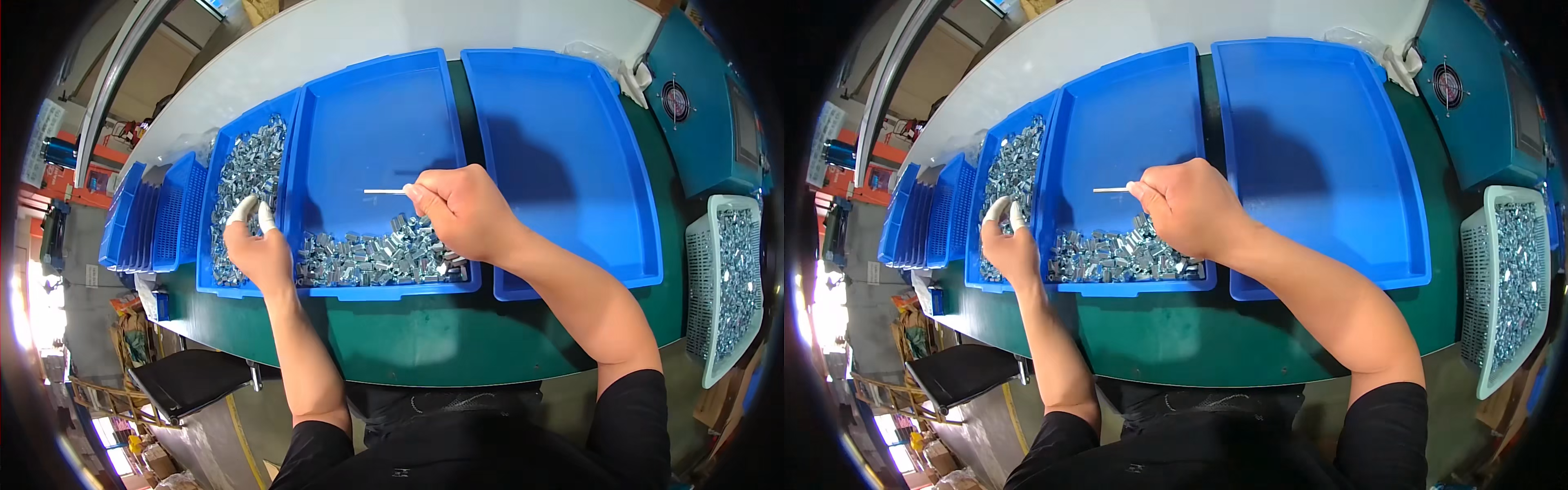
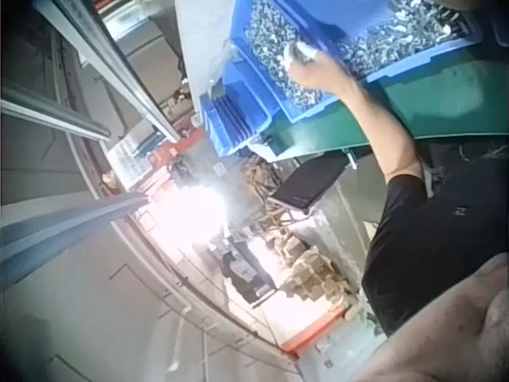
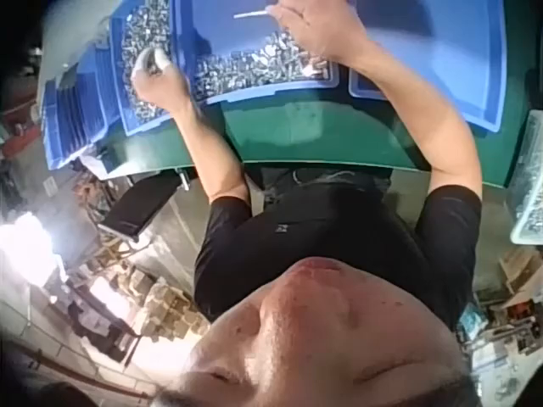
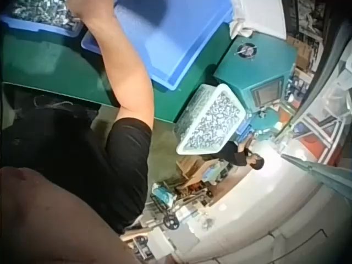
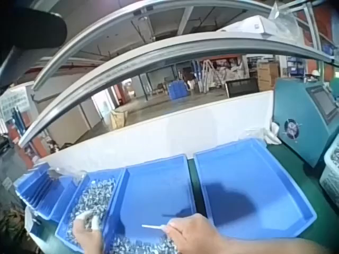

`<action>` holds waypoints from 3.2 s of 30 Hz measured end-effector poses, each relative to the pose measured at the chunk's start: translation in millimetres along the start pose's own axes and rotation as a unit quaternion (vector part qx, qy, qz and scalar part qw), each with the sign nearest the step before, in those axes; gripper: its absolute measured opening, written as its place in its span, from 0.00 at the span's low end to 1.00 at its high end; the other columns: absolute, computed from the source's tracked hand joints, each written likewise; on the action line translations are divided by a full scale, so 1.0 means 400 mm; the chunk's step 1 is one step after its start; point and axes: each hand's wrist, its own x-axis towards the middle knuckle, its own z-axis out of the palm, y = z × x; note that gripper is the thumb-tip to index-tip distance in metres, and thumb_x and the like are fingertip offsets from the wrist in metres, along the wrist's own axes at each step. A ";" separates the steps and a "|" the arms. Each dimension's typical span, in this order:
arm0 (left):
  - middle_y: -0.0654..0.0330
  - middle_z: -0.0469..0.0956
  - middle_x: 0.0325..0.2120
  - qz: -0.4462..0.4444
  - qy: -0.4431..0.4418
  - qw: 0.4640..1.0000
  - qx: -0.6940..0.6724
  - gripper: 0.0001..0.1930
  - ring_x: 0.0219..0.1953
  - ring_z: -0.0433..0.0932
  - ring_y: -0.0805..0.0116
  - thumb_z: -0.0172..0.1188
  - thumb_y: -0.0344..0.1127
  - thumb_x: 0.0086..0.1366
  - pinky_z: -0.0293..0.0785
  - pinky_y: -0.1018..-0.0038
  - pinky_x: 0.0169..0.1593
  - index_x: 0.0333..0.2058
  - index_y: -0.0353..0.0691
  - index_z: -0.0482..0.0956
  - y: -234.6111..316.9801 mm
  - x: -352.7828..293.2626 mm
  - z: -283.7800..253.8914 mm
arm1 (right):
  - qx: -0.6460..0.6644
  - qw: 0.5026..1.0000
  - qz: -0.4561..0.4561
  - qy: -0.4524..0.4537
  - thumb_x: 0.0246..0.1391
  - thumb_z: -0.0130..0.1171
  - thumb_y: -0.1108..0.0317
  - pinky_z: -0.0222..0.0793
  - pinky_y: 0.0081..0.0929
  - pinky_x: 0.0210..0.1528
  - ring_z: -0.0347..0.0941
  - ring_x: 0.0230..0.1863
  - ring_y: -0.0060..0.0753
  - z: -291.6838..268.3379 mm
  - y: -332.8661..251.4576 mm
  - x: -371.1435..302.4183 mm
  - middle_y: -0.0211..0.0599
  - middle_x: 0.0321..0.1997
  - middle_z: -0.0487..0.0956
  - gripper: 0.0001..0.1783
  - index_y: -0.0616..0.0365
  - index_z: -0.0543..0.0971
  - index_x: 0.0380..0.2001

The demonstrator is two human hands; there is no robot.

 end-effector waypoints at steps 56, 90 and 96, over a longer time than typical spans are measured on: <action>0.65 0.80 0.29 -0.130 -0.401 0.813 -0.402 0.07 0.32 0.77 0.80 0.66 0.23 0.61 0.74 0.80 0.38 0.38 0.34 0.79 0.131 -0.136 0.036 | -0.074 0.986 -0.136 -0.067 0.61 0.57 0.71 0.62 0.31 0.22 0.70 0.18 0.38 -0.001 0.003 -0.006 0.41 0.18 0.74 0.09 0.62 0.78 0.27; 0.60 0.81 0.23 0.051 -0.335 0.909 -0.242 0.03 0.24 0.78 0.75 0.62 0.27 0.64 0.73 0.76 0.30 0.34 0.35 0.83 0.118 -0.099 0.012 | -0.078 0.992 -0.090 -0.035 0.63 0.55 0.67 0.61 0.32 0.23 0.65 0.17 0.39 0.016 0.017 -0.014 0.44 0.17 0.72 0.15 0.63 0.77 0.23; 0.52 0.81 0.36 0.142 0.049 0.981 0.127 0.09 0.40 0.79 0.57 0.65 0.28 0.62 0.74 0.64 0.46 0.41 0.36 0.82 -0.024 0.002 0.002 | -0.029 0.999 -0.026 -0.021 0.65 0.53 0.66 0.58 0.29 0.22 0.61 0.16 0.29 -0.008 -0.012 -0.006 0.39 0.15 0.70 0.18 0.65 0.76 0.22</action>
